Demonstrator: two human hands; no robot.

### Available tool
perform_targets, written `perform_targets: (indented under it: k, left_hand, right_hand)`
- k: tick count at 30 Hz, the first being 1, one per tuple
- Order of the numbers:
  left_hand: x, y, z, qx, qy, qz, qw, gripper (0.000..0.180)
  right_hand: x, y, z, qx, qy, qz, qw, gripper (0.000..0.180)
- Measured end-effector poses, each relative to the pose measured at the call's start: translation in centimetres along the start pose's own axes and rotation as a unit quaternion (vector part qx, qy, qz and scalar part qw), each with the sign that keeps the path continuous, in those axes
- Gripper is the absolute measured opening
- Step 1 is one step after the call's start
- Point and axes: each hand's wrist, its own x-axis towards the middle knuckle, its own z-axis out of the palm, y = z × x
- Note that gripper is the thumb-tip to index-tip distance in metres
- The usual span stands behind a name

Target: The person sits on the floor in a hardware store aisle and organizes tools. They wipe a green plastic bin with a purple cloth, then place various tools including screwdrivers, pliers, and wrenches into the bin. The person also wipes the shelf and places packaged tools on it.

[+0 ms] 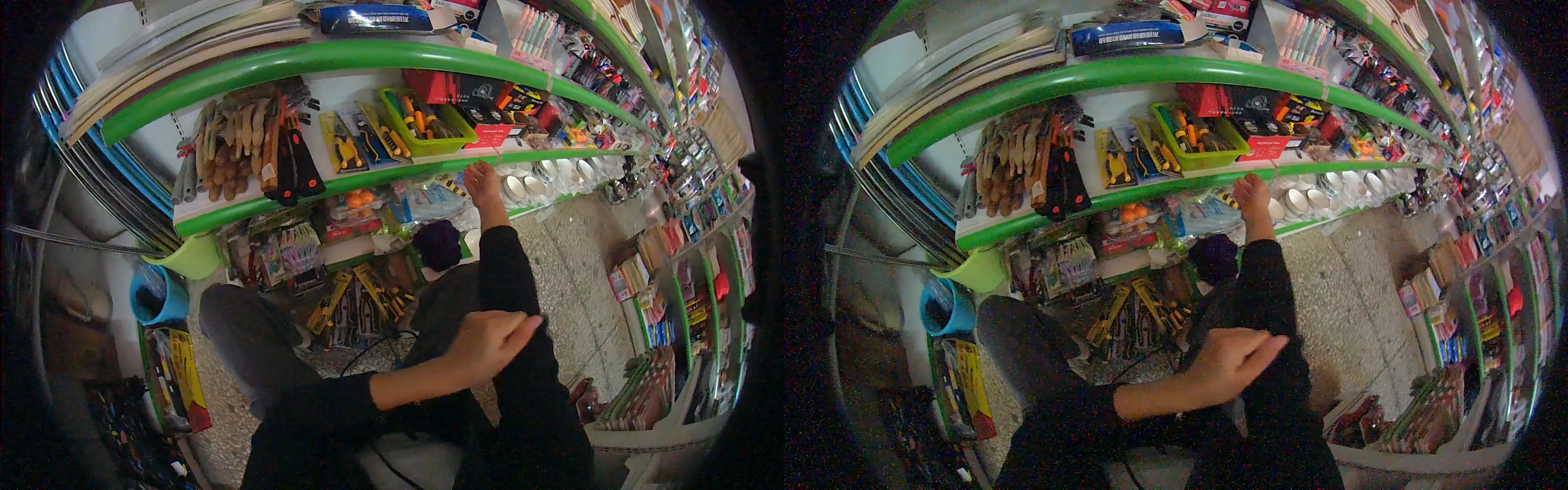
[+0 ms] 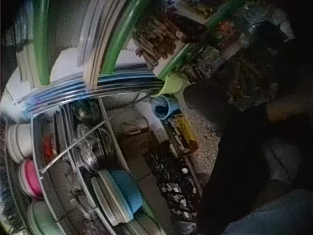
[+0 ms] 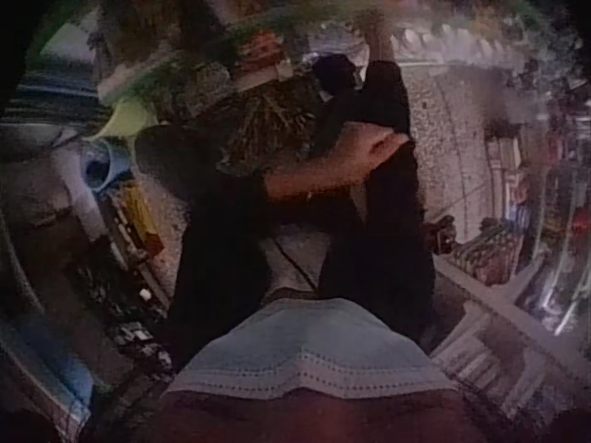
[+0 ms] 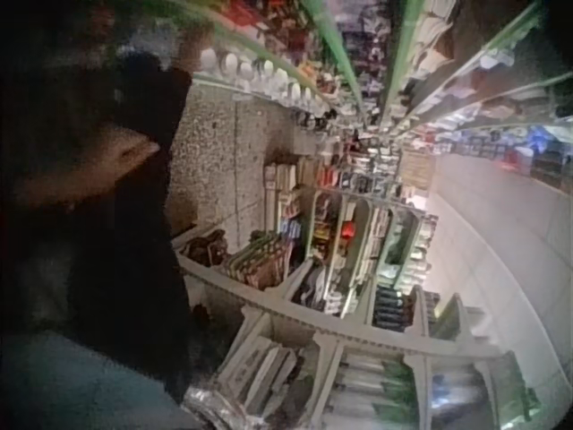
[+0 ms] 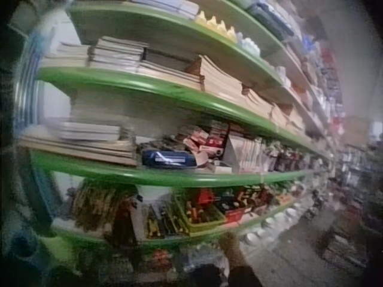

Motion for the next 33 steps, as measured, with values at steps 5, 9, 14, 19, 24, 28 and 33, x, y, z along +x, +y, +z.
perform_targets:
  k: [5, 9, 14, 19, 24, 28, 33]
  left_hand:
    - [-2.2, -1.7, 0.0, 0.021, 0.045, 0.001, 0.999, 0.027]
    - [-1.8, -2.8, 0.9, 0.137, 0.081, 0.084, 0.984, 0.017]
    - [-0.6, -2.1, 2.7, -0.087, 0.11, -0.177, 0.974, 0.025]
    - [-1.1, -2.8, 3.3, -0.162, 0.115, -0.315, 0.928, 0.041]
    - [-3.9, -0.3, 4.5, -0.22, 0.092, -0.326, 0.915, 0.046]
    - [-4.9, 1.5, 3.1, -0.175, 0.031, -0.256, 0.95, 0.045]
    - [-2.8, -0.1, 2.7, 0.054, -0.049, -0.065, 0.995, 0.035]
  right_hand:
    - [0.6, -4.0, -6.3, 0.253, 0.021, -0.027, 0.967, 0.035]
    - [-0.9, -4.0, -7.0, 0.217, 0.076, -0.019, 0.973, 0.044]
    - [-1.4, -2.9, -9.2, 0.265, 0.211, -0.021, 0.941, 0.038]
    - [-1.7, 1.7, -8.7, 0.266, 0.213, 0.04, 0.939, 0.037]
    - [0.1, 2.9, -12.3, -0.198, 0.191, 0.015, 0.961, 0.032]
    - [-3.9, 2.8, -4.8, -0.752, 0.066, -0.258, 0.603, 0.027]
    - [-5.8, 7.1, -2.1, -0.883, -0.103, -0.29, 0.355, 0.029]
